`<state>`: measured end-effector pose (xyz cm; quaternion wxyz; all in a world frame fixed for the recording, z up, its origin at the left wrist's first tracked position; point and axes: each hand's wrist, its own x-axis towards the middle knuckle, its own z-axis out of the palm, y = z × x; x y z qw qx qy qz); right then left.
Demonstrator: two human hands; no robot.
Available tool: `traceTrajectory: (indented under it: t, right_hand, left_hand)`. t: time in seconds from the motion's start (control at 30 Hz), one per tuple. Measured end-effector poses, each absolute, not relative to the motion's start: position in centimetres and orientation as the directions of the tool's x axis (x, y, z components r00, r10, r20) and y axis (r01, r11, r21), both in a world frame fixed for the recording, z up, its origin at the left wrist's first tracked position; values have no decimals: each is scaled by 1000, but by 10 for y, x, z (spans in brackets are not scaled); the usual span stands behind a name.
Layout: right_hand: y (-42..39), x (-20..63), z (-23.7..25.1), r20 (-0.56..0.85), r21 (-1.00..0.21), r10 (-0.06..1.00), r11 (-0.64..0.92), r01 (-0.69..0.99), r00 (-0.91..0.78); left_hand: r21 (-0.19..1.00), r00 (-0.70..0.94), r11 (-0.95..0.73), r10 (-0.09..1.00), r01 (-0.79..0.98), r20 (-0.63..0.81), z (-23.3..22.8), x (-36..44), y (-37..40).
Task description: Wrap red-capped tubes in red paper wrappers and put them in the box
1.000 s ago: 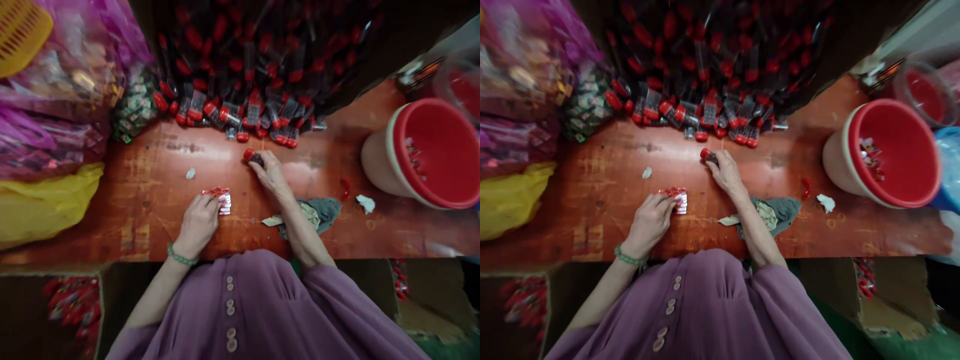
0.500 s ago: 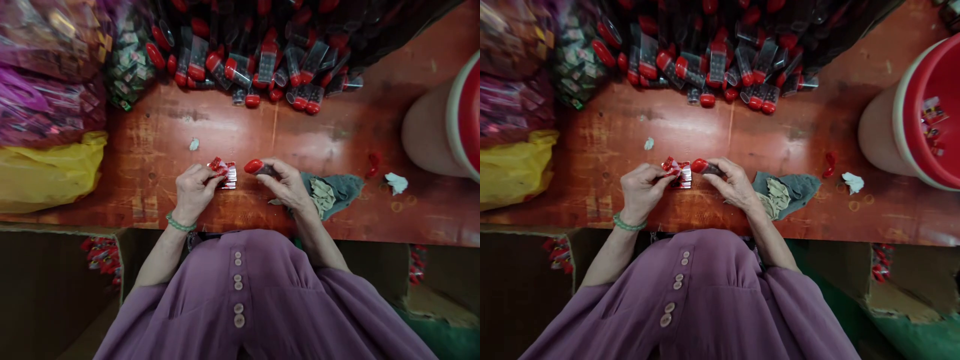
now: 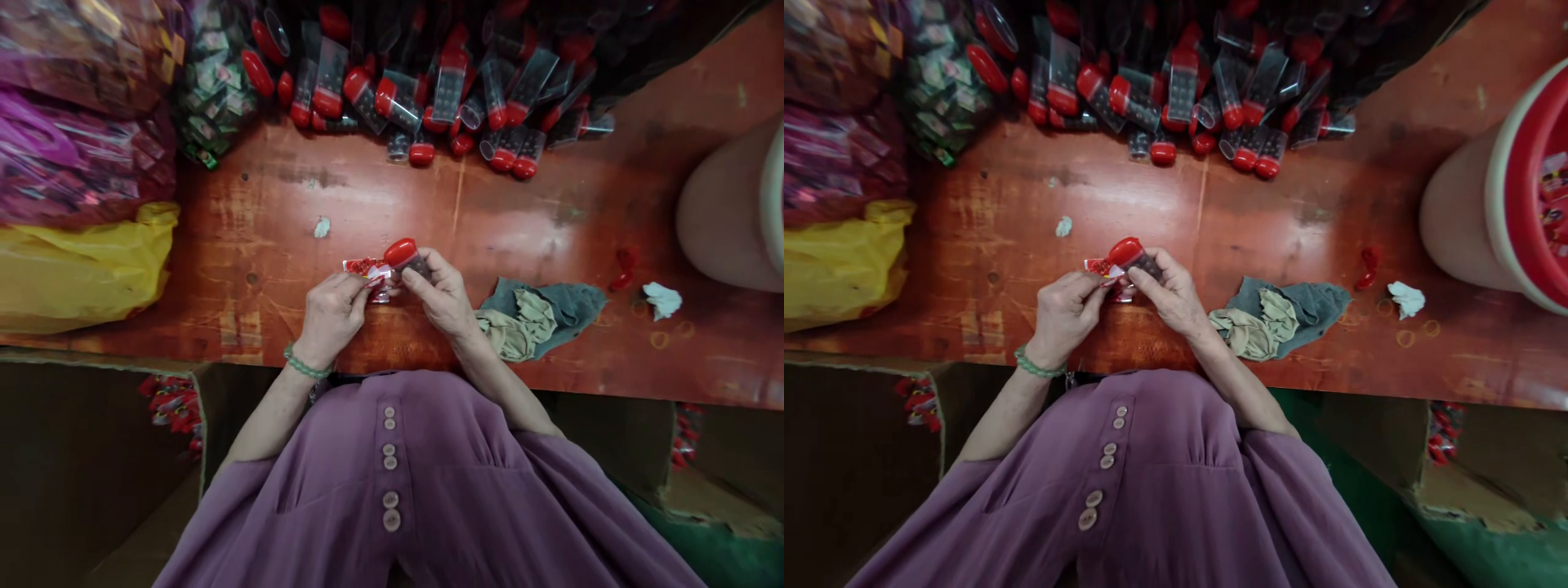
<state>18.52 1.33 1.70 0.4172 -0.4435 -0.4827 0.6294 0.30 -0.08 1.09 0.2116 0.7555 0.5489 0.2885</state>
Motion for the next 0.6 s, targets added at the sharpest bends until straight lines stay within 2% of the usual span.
traceTrajectory:
  t: [0.1,0.23,0.33,0.43,0.6]
  right_hand:
    - [15,178,8,-189,-968,951,-223,-118,-246]
    - [17,169,-2,-233,-937,938,-287,-200,-255]
    - [18,170,-3,-258,-923,933,-314,-220,-251]
    - [17,179,7,-203,-960,952,-239,-143,-230]
    - [12,204,42,-23,-986,942,35,165,-336]
  left_hand:
    - [729,182,-248,968,638,170,16,-1,4]
    - [871,-4,-96,994,483,112,20,-8,6]
    - [930,-109,-2,993,367,45,23,-12,3]
    - [937,-126,-10,990,349,58,28,-13,-3]
    - [942,-81,-56,993,331,87,33,-13,-12]
